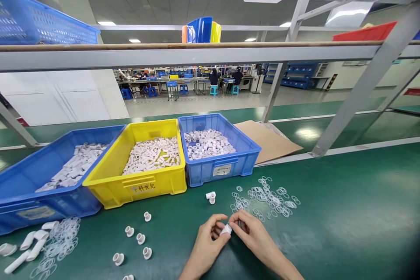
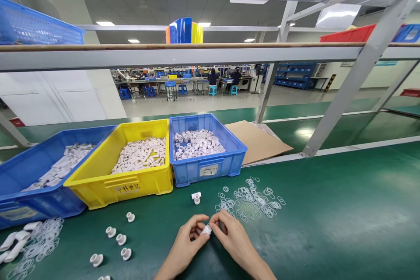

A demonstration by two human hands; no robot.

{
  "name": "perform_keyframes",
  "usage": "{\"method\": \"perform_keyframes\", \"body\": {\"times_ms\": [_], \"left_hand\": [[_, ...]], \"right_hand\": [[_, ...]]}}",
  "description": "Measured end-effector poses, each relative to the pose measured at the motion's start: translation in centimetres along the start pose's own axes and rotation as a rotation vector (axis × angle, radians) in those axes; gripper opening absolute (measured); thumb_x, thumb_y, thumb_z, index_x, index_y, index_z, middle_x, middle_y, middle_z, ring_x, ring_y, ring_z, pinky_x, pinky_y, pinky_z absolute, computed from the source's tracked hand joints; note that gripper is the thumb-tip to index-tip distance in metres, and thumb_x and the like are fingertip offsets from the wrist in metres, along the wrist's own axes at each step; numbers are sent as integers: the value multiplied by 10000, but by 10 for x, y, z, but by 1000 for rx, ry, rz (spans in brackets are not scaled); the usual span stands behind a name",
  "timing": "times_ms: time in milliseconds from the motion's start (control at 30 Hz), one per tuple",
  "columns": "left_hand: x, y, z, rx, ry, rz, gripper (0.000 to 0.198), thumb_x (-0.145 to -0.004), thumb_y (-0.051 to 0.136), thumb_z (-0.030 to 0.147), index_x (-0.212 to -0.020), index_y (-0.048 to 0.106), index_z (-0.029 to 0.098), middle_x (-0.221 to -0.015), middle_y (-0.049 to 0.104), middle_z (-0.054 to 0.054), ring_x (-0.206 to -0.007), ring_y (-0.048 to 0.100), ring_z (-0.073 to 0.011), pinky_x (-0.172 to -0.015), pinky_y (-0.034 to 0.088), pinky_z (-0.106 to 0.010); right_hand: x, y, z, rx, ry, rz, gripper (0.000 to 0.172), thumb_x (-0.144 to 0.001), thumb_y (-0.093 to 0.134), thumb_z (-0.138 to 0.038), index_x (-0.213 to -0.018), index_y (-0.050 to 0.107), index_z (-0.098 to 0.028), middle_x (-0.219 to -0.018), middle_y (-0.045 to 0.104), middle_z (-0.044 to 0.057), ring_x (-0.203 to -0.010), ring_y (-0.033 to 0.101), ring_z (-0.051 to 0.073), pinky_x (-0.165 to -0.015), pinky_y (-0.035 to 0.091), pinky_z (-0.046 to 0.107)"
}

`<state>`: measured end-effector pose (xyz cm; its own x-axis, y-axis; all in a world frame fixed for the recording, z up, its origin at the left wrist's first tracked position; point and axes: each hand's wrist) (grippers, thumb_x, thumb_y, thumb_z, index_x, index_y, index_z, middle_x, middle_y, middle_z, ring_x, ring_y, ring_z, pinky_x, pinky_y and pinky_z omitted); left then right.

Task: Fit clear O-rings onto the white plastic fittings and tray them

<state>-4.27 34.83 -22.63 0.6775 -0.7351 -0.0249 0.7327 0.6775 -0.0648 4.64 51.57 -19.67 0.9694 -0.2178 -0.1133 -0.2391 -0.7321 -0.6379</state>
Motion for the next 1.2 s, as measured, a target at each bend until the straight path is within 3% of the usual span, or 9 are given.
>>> {"method": "perform_keyframes", "body": {"times_ms": [300,467,633,767,900,1067,1133,1200], "left_hand": [[1,-1,11,-98,66,57,132,-833,673,277,-944,696,208,-858,684,6,-700,542,-111,-631,393,-214],[1,0,4,134,-4,45,250,-837,689,384,-929,649,155,-818,660,-25,-690,559,-123,-607,440,-221],[-1,4,-4,299,-12,4,316,-824,714,420,-890,596,134,-797,637,-31,-697,612,-139,-602,467,-236],[0,4,0,409,-11,-61,338,-831,717,420,-914,566,129,-832,672,-50,-694,632,-129,-633,463,-237],[5,3,6,491,-3,-125,381,-848,699,433,-1011,514,143,-784,696,-48,-663,637,-129,-648,460,-245],[19,6,17,497,19,-148,424,-859,682,437,-1093,480,147,-723,661,-20,-658,648,-150,-656,477,-263],[32,6,25,443,18,-121,406,-865,669,438,-1093,478,162,-764,664,-28,-692,663,-171,-670,500,-284],[52,1,33,268,33,-7,355,-883,636,432,-1095,504,181,-865,696,-62,-754,671,-187,-705,516,-299]], "right_hand": [[9,-2,-21,-41,-39,-46,236,-1012,464,-379,-893,626,-257,-824,528,-19,-693,495,155,-643,366,273],[14,-1,-20,73,-28,-28,245,-1017,437,-402,-920,615,-263,-816,524,-15,-677,504,163,-634,365,286],[15,-2,-6,44,-7,13,302,-1003,454,-447,-848,618,-246,-797,565,-7,-657,501,159,-620,370,284],[14,-5,-8,-132,40,33,329,-974,481,-507,-875,620,-226,-781,602,4,-670,517,167,-616,393,278],[17,-7,-24,-468,73,-74,348,-939,544,-546,-992,631,-213,-865,656,26,-759,584,187,-656,428,278],[25,-4,-38,-646,95,-224,357,-941,558,-555,-1047,636,-223,-798,609,3,-686,541,155,-509,296,239],[27,-2,-39,-657,66,-237,361,-912,596,-568,-1020,654,-229,-856,588,10,-739,553,169,-523,310,242],[29,-1,-40,-661,58,-214,369,-886,624,-587,-975,663,-231,-850,576,6,-716,527,161,-555,339,249]]}}
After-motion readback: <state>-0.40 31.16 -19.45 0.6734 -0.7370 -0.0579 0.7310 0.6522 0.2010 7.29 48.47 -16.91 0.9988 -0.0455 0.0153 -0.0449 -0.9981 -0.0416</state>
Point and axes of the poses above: each hand's wrist, its own x-axis away from the middle knuckle, its own y-axis out of the palm, z = x × y
